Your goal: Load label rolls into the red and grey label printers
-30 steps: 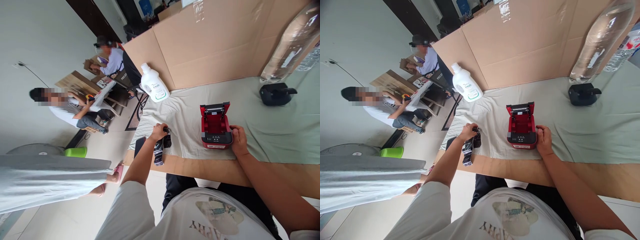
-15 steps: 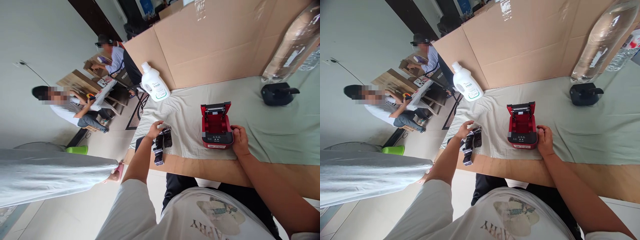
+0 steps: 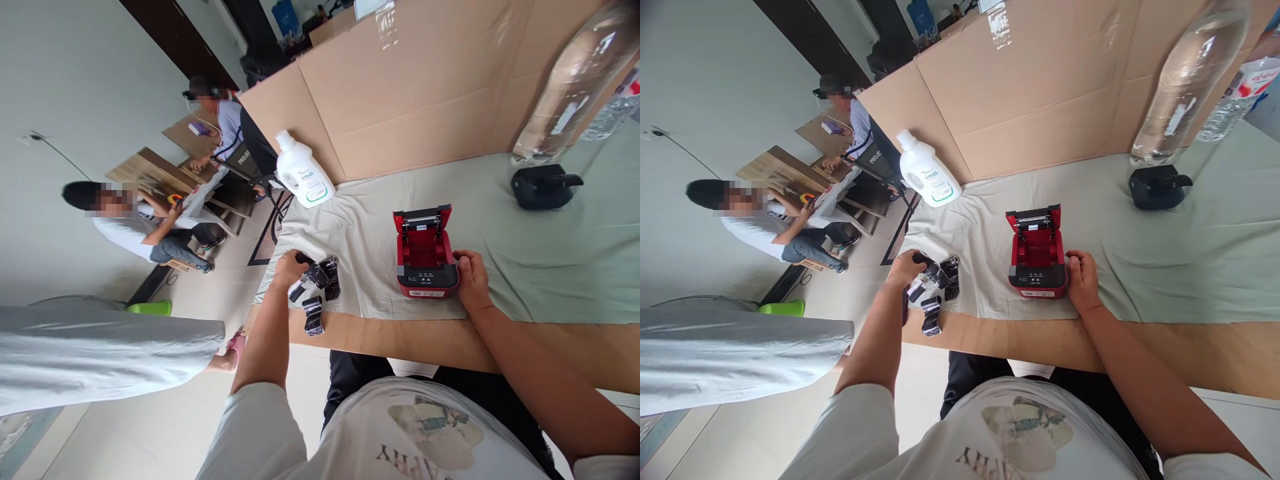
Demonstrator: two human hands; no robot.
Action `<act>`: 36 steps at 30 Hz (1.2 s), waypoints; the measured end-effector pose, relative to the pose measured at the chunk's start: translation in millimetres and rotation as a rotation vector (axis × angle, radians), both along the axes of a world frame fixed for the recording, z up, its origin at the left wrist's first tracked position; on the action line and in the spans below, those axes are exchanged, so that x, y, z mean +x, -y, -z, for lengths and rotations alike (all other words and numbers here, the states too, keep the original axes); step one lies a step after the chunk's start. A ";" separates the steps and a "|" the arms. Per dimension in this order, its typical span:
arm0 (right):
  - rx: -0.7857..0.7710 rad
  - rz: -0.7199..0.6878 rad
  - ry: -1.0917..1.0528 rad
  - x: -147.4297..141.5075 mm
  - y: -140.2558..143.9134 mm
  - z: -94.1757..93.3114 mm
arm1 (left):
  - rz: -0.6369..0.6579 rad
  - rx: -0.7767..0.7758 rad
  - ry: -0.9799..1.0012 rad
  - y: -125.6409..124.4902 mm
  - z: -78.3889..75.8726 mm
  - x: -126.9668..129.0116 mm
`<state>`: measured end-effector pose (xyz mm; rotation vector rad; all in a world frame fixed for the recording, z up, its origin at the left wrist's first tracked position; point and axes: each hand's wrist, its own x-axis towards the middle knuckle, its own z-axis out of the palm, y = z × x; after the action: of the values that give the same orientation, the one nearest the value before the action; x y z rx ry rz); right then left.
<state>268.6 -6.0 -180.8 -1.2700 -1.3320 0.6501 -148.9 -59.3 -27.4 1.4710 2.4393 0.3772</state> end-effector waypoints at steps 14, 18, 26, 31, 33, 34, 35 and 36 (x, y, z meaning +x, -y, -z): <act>-0.001 -0.006 -0.028 -2.1 0.2 -0.9 | 0.898 0.027 0.577 -68.3 1.8 208.7; 0.003 -0.012 -0.029 -2.4 -0.5 0.0 | 0.900 -0.142 0.055 -92.2 9.6 241.8; 0.009 -0.015 -0.024 -4.9 -2.5 2.7 | 0.881 -0.249 -0.317 -93.6 14.4 261.4; 0.241 -0.014 0.096 -2.1 10.2 -14.0 | 0.910 -0.212 -0.293 -96.7 18.3 257.9; 0.419 -0.085 0.219 -1.2 18.3 -23.1 | 0.911 -0.173 -0.266 -95.6 20.3 256.4; 0.487 -0.120 0.287 -1.5 22.0 -26.8 | 0.910 -0.141 -0.241 -93.9 21.4 255.2; 0.533 -0.142 0.347 -2.1 25.2 -29.8 | 0.910 -0.093 -0.201 -91.4 22.3 253.7; 0.561 -0.146 0.394 -3.1 27.6 -31.9 | 0.908 -0.023 -0.144 -88.1 23.1 251.7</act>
<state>265.5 -33.6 -149.0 -0.8653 -1.7862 0.0947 102.8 28.9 -50.4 2.4223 1.5812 0.0386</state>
